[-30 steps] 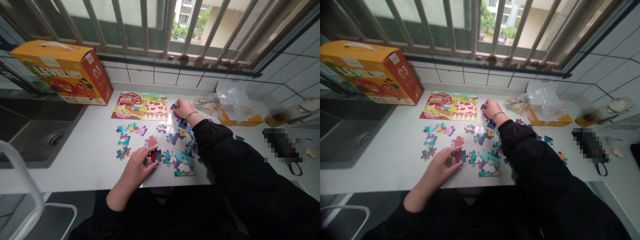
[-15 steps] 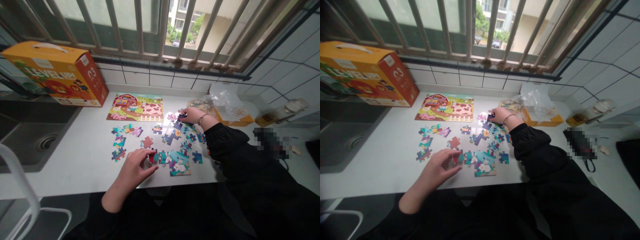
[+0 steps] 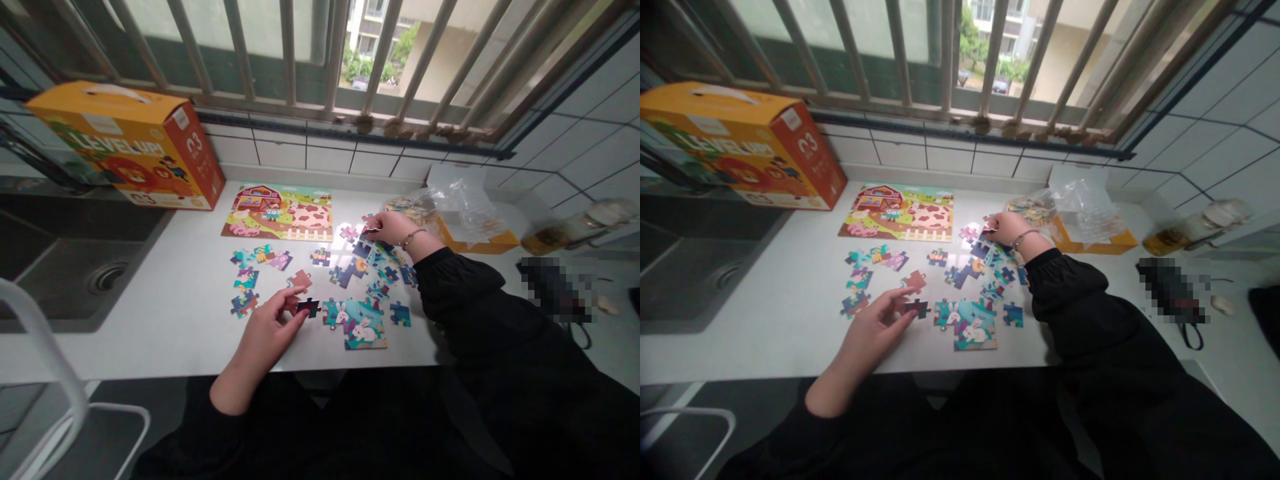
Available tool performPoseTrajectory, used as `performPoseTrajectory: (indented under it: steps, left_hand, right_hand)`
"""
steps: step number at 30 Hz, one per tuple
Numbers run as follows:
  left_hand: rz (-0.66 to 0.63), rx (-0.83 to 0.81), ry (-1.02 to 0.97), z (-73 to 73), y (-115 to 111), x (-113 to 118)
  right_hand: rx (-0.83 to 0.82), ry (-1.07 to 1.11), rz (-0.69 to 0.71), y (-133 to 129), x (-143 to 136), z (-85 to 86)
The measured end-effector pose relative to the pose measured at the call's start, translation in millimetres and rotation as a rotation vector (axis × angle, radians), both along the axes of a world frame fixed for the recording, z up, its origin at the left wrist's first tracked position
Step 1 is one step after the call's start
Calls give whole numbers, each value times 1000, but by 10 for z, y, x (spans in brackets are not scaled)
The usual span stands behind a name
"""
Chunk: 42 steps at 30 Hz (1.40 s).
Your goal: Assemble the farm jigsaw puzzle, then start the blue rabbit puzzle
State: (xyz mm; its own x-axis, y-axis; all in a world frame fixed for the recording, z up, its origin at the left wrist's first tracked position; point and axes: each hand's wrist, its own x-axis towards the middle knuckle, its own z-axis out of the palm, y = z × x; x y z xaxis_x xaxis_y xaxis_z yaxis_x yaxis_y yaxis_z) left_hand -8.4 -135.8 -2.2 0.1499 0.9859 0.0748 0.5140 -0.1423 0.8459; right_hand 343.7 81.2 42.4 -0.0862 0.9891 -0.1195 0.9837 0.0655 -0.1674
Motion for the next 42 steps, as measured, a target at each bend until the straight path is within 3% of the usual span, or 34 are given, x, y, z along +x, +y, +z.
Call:
performPoseTrajectory:
  steps: [3, 6, 10, 14, 20, 23, 26, 30, 34, 37, 42]
  left_hand:
    - [39, -95, -116, 19, 42, -15]
    - [72, -213, -338, 54, 85, 63]
    - [26, -368, -373, 107, 80, 283]
    - [-65, -487, -273, 131, -27, 344]
    - [31, -362, 97, 123, -243, -38]
    - [112, -157, 336, 40, -316, -226]
    - [178, 26, 443, -50, -383, -331]
    - [100, -13, 457, -42, -467, -401]
    - [-63, 20, 390, 20, -526, -447]
    - [-151, 48, 385, 19, -545, -459]
    - [-190, 73, 413, 7, -536, -466]
  right_hand:
    - [28, 122, -44, -97, 53, 86]
    - [16, 527, -59, -357, -36, 147]
    - [-270, 1079, 30, -908, -417, 104]
    - [-467, 1268, 65, -1387, -788, -76]
    - [-509, 1127, 92, -1630, -1048, -289]
    - [-520, 1066, 150, -1615, -1241, -307]
    - [-448, 977, 229, -1580, -1480, -306]
    - [-313, 764, 308, -1569, -1704, -317]
    - [-185, 664, 379, -1594, -1741, -342]
    - [-171, 647, 387, -1611, -1716, -334]
    - [-153, 588, 394, -1653, -1712, -258]
